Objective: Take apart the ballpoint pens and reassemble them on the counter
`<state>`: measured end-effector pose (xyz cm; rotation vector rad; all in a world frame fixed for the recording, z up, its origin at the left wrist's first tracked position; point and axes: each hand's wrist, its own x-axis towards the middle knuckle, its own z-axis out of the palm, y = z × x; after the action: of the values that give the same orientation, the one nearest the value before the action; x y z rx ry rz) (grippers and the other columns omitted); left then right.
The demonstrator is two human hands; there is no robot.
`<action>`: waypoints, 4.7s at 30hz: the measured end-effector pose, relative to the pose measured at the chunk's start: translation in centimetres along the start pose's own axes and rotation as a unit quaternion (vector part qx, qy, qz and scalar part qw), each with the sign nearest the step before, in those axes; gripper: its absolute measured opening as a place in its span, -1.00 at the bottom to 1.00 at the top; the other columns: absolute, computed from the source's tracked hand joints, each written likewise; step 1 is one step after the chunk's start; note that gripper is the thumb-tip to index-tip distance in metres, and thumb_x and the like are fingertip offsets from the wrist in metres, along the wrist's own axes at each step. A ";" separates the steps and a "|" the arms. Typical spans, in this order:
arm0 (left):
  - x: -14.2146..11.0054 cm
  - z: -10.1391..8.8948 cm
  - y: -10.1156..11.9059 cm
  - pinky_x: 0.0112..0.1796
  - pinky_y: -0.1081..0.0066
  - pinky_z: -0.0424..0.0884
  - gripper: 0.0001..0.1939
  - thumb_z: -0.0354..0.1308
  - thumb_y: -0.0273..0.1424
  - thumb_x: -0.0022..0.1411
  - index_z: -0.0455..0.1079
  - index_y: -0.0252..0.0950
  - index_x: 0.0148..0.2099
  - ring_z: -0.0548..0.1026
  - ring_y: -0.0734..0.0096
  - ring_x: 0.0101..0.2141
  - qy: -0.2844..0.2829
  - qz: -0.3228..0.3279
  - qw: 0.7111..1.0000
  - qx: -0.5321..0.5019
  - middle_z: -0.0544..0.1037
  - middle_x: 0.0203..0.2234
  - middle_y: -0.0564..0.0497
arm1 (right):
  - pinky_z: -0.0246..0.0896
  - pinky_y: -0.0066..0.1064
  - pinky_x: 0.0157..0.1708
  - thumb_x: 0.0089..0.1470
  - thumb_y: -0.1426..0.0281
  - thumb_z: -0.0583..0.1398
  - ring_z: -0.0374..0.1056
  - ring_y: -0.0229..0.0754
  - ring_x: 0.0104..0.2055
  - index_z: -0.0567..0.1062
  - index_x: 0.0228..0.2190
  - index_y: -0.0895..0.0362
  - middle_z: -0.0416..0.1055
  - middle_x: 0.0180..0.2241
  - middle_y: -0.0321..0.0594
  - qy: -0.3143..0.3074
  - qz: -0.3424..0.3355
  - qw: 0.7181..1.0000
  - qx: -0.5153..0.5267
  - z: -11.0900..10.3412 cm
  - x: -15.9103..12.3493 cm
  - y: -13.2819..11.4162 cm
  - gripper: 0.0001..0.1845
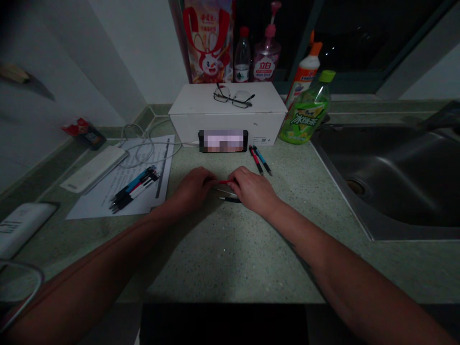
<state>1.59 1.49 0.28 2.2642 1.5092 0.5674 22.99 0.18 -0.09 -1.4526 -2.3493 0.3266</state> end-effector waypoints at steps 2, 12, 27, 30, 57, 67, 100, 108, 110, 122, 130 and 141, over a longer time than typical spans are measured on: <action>0.1 -0.1 0.1 -0.11 0.10 0.46 -0.82 0.15 -0.42 0.37 0.52 -0.22 -0.31 0.53 0.11 -0.20 0.017 0.003 0.999 -0.037 0.62 -0.29 -0.11 | 0.30 -0.23 -0.20 0.39 0.31 0.13 0.47 -0.03 -0.14 0.52 -0.15 0.07 0.53 -0.15 -0.12 0.012 -0.008 1.000 0.021 0.3 0.0 0.2 -0.83; 0.0 -0.5 -0.1 -0.17 0.12 0.47 -0.95 0.25 -0.45 0.30 0.51 -0.22 -0.25 0.52 0.17 -0.24 0.055 0.030 0.996 -0.071 0.60 -0.30 -0.08 | 0.37 -0.16 -0.14 0.39 0.29 0.11 0.50 0.02 -0.10 0.51 -0.09 0.09 0.56 -0.14 -0.05 0.107 -0.036 0.990 0.080 0.3 0.0 0.2 -0.78; 0.2 -0.4 -1.1 -0.12 0.10 0.41 -0.85 0.09 -0.51 0.34 0.47 -0.25 -0.23 0.50 0.09 -0.20 0.118 0.030 0.992 0.032 0.58 -0.29 -0.11 | 0.34 -0.01 -0.06 0.38 0.34 0.08 0.44 0.12 -0.10 0.58 -0.12 0.12 0.59 -0.18 0.02 0.191 -0.024 0.981 -0.028 -0.9 0.3 1.7 -0.73; 0.3 -0.9 -1.0 -0.15 0.09 0.40 -0.84 0.07 -0.49 0.34 0.44 -0.22 -0.28 0.48 0.06 -0.21 0.153 -0.007 0.988 0.021 0.57 -0.31 -0.10 | 0.35 -0.03 -0.08 0.37 0.38 0.07 0.45 0.10 -0.12 0.57 -0.13 0.13 0.58 -0.18 0.02 0.191 -0.024 0.981 -0.027 -0.9 0.4 2.0 -0.74; -1.3 -0.6 0.9 0.04 0.11 0.39 -0.87 0.30 -0.34 0.37 0.57 -0.19 -0.05 0.51 0.11 -0.01 0.004 0.239 0.968 0.075 0.62 -0.09 -0.06 | 0.42 -0.16 -0.07 0.24 0.59 0.03 0.45 0.04 -0.03 0.51 0.15 -0.01 0.48 -0.02 -0.06 0.124 -0.039 0.991 -0.019 -0.7 -0.3 0.3 -0.44; -0.7 -0.5 0.4 -0.07 0.10 0.45 -0.84 0.11 -0.45 0.42 0.53 -0.26 -0.07 0.55 0.12 -0.14 0.110 0.046 0.993 0.016 0.65 -0.17 -0.12 | 0.42 -0.14 -0.14 0.24 0.59 0.02 0.45 0.05 -0.06 0.54 0.12 0.00 0.49 -0.03 -0.05 0.164 -0.018 0.986 -0.031 -0.9 -0.4 0.7 -0.46; -0.7 -0.6 0.0 -0.13 0.08 0.54 -0.79 0.08 -0.42 0.42 0.56 -0.15 -0.17 0.59 0.18 -0.22 0.118 0.035 0.989 -0.086 0.67 -0.29 -0.04 | 0.42 -0.08 0.01 0.36 0.49 0.04 0.48 0.04 0.02 0.53 0.06 0.07 0.58 -0.06 -0.05 0.092 -0.091 0.991 0.018 -0.9 -0.2 -0.2 -0.62; -0.7 -0.4 -0.3 -0.07 0.11 0.53 -0.86 0.21 -0.54 0.31 0.52 -0.19 -0.21 0.56 0.23 -0.15 0.141 0.089 0.982 -0.092 0.64 -0.26 -0.01 | 0.42 -0.12 -0.05 0.38 0.45 0.03 0.51 0.00 -0.05 0.56 -0.03 0.07 0.59 -0.12 -0.09 0.090 -0.068 0.992 0.051 -0.4 -0.2 0.2 -0.67; -0.7 -0.3 -0.2 -0.08 0.13 0.54 -0.85 0.24 -0.54 0.29 0.50 -0.20 -0.14 0.56 0.25 -0.15 0.146 0.065 0.982 -0.103 0.64 -0.19 -0.04 | 0.42 -0.13 -0.07 0.38 0.43 0.03 0.51 0.00 -0.07 0.56 -0.04 0.06 0.59 -0.13 -0.10 0.096 -0.066 0.991 0.059 -0.4 -0.3 0.1 -0.68; -0.6 -0.2 0.3 -0.23 0.22 0.54 -0.94 0.19 -0.41 0.35 0.46 -0.20 -0.13 0.60 0.26 -0.28 0.103 -0.025 0.975 -0.195 0.66 -0.28 -0.05 | 0.42 -0.11 -0.05 0.39 0.45 0.02 0.50 0.02 -0.05 0.56 -0.05 0.12 0.57 -0.13 -0.05 0.097 -0.074 0.990 0.063 -0.3 -0.2 -0.1 -0.68; -0.5 -0.2 0.6 -0.22 0.22 0.51 -0.99 0.20 -0.41 0.32 0.45 -0.20 -0.21 0.58 0.28 -0.32 0.103 -0.049 0.957 -0.267 0.64 -0.37 0.00 | 0.41 -0.13 -0.05 0.38 0.46 0.04 0.50 0.01 -0.06 0.56 -0.05 0.08 0.57 -0.13 -0.07 0.103 -0.078 0.989 0.069 -0.4 -0.2 0.1 -0.69; -0.5 0.0 0.4 -0.21 0.25 0.53 -0.91 0.22 -0.46 0.29 0.45 -0.20 -0.16 0.60 0.29 -0.28 0.114 -0.031 0.960 -0.253 0.66 -0.29 -0.02 | 0.40 -0.13 -0.03 0.38 0.45 0.03 0.49 0.01 -0.04 0.57 -0.05 0.08 0.58 -0.12 -0.08 0.102 -0.078 0.989 0.073 -0.4 -0.3 0.1 -0.67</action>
<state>1.69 0.84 0.39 1.7987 1.3318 1.0868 23.30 -0.02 0.18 -1.1688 -2.2076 0.2874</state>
